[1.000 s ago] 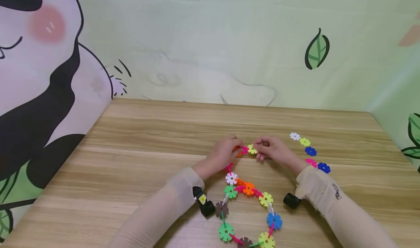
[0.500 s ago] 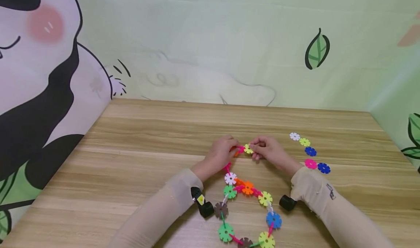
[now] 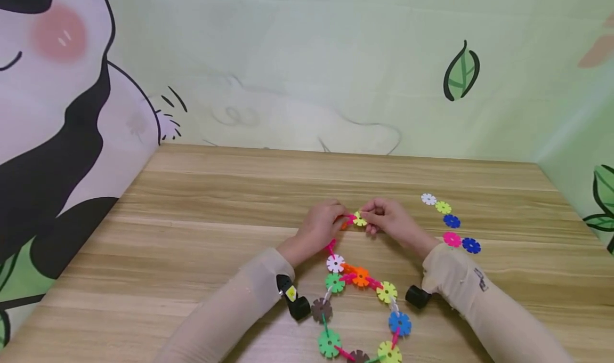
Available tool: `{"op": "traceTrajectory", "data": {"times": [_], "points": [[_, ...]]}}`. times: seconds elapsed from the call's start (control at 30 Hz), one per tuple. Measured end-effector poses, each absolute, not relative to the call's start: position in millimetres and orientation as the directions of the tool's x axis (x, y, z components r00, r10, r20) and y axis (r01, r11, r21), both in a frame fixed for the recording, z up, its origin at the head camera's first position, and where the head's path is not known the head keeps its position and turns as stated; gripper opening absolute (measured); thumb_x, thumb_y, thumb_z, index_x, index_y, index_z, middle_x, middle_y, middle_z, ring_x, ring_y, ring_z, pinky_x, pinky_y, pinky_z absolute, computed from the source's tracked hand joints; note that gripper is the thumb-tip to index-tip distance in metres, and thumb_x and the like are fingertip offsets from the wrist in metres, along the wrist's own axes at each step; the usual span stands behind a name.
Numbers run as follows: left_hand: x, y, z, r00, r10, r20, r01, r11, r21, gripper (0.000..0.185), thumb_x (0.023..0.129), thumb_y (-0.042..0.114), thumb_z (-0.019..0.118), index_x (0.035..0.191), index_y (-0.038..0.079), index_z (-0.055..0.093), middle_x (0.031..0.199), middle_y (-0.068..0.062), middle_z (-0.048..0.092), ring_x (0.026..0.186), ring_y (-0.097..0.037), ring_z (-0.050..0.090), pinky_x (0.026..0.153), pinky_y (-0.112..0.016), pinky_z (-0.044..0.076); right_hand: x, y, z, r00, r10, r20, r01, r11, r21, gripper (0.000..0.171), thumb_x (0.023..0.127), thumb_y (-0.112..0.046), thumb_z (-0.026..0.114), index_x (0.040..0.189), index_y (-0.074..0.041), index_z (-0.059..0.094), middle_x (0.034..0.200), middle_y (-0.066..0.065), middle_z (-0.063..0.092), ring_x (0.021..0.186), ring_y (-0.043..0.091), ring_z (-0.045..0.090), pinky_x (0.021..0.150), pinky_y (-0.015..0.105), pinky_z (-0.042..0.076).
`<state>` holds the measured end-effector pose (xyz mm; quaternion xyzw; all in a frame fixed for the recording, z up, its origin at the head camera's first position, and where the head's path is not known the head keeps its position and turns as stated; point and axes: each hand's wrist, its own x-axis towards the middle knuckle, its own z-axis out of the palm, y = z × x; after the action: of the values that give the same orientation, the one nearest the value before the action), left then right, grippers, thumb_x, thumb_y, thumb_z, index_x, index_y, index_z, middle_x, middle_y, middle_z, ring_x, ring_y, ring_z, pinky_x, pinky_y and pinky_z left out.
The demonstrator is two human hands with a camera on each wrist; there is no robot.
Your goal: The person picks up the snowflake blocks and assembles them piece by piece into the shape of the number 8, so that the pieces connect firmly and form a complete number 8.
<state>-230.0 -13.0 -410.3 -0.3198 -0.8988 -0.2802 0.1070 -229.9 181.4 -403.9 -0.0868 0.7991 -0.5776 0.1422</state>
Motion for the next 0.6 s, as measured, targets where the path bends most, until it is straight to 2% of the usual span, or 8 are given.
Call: {"op": "traceTrajectory", "data": {"times": [0.1, 0.2, 0.37, 0.6], "points": [[-230, -13, -410, -0.76, 0.523, 0.386, 0.65, 0.633, 0.421, 0.01, 0.09, 0.008, 0.065, 0.095, 0.005, 0.074, 0.089, -0.006, 0.069, 0.084, -0.02, 0.067, 0.076, -0.028, 0.054, -228, 178, -404, -0.947, -0.295, -0.126, 0.026, 0.321, -0.947, 0.019, 0.097, -0.001, 0.051, 0.107, 0.015, 0.051, 0.072, 0.001, 0.055, 0.059, 0.006, 0.057, 0.058, 0.019, 0.052], [-230, -11, -408, -0.773, 0.518, 0.366, 0.634, 0.637, 0.438, 0.011, 0.09, 0.009, 0.065, 0.096, 0.004, 0.073, 0.091, -0.007, 0.069, 0.086, -0.02, 0.067, 0.078, -0.029, 0.054, -228, 178, -405, -0.949, -0.285, -0.133, 0.035, 0.323, -0.946, 0.019, 0.097, -0.001, 0.05, 0.107, 0.015, 0.051, 0.071, 0.001, 0.055, 0.059, 0.006, 0.057, 0.057, 0.018, 0.052], [-230, -10, -404, -0.82, 0.501, 0.278, 0.571, 0.675, 0.468, 0.012, 0.091, 0.013, 0.065, 0.098, 0.006, 0.072, 0.096, -0.006, 0.07, 0.089, -0.019, 0.066, 0.082, -0.03, 0.053, -231, 181, -405, -0.943, -0.305, -0.136, 0.024, 0.345, -0.938, 0.024, 0.098, -0.005, 0.051, 0.112, 0.015, 0.052, 0.071, 0.0, 0.057, 0.059, 0.006, 0.057, 0.055, 0.018, 0.05], [-235, -10, -400, -0.865, 0.486, 0.124, 0.479, 0.727, 0.492, 0.024, 0.09, 0.024, 0.067, 0.111, 0.012, 0.067, 0.097, -0.002, 0.067, 0.083, -0.014, 0.058, 0.074, -0.025, 0.049, -234, 189, -400, -0.941, -0.323, -0.098, -0.069, 0.468, -0.881, 0.03, 0.1, -0.013, 0.05, 0.118, 0.011, 0.055, 0.08, 0.007, 0.059, 0.06, 0.008, 0.054, 0.051, 0.02, 0.047]]}}
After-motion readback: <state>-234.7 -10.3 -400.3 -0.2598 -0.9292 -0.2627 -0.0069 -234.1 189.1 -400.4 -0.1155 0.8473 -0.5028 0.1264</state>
